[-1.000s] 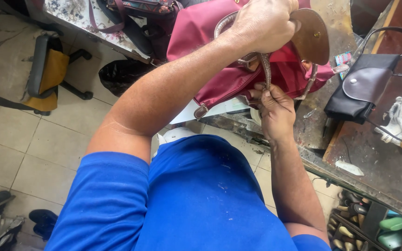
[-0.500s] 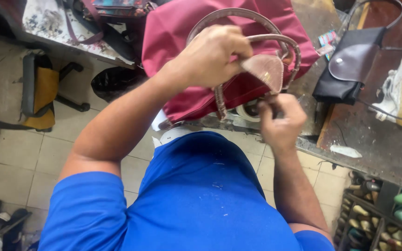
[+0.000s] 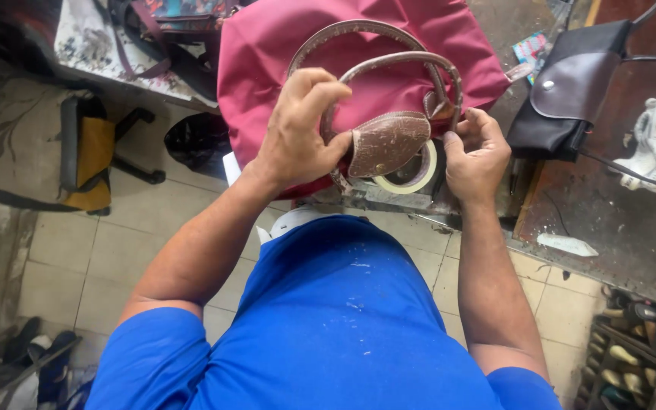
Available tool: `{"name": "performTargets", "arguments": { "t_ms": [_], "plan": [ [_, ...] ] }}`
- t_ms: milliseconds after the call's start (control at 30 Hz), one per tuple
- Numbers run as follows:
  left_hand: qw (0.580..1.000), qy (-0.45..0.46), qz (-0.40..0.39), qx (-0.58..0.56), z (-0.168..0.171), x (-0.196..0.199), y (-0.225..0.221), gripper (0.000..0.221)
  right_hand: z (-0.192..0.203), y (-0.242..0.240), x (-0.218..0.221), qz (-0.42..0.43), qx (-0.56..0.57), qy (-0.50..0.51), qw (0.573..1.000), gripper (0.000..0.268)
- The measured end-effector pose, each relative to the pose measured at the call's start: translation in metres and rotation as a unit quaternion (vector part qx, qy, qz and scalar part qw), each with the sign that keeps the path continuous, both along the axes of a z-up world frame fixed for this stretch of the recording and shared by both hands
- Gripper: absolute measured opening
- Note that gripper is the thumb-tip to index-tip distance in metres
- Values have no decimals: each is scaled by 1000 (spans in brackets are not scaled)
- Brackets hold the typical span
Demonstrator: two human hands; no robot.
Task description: Writing a description on a label and attaching it to a wallet before placing it in a handbag
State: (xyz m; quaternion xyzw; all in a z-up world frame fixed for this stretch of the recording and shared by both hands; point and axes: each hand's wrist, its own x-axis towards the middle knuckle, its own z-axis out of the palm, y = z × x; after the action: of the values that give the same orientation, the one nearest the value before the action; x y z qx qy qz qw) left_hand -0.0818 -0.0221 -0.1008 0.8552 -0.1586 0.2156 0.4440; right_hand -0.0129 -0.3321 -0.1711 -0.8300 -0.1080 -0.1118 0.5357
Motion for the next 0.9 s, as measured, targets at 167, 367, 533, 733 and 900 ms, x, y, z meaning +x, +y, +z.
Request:
{"name": "performTargets", "arguments": {
  "t_ms": [167,367,533,733,900],
  "plan": [
    [973,122,63,-184,6,-10,-14,57,-6,3,0,2,16,-31,999,38],
    [937,147,101,-301,37,-33,-37,29,-15,2,2,28,54,-36,998,48],
    [974,82,87,-190,50,-48,-73,45,-14,-5,1,30,61,-51,996,46],
    [975,75,93,-188,68,-63,-105,29,-22,-8,6,29,106,-43,993,40],
    [975,62,109,-184,54,-71,-115,26,-16,-8,3,41,122,-48,991,41]
  ]
}}
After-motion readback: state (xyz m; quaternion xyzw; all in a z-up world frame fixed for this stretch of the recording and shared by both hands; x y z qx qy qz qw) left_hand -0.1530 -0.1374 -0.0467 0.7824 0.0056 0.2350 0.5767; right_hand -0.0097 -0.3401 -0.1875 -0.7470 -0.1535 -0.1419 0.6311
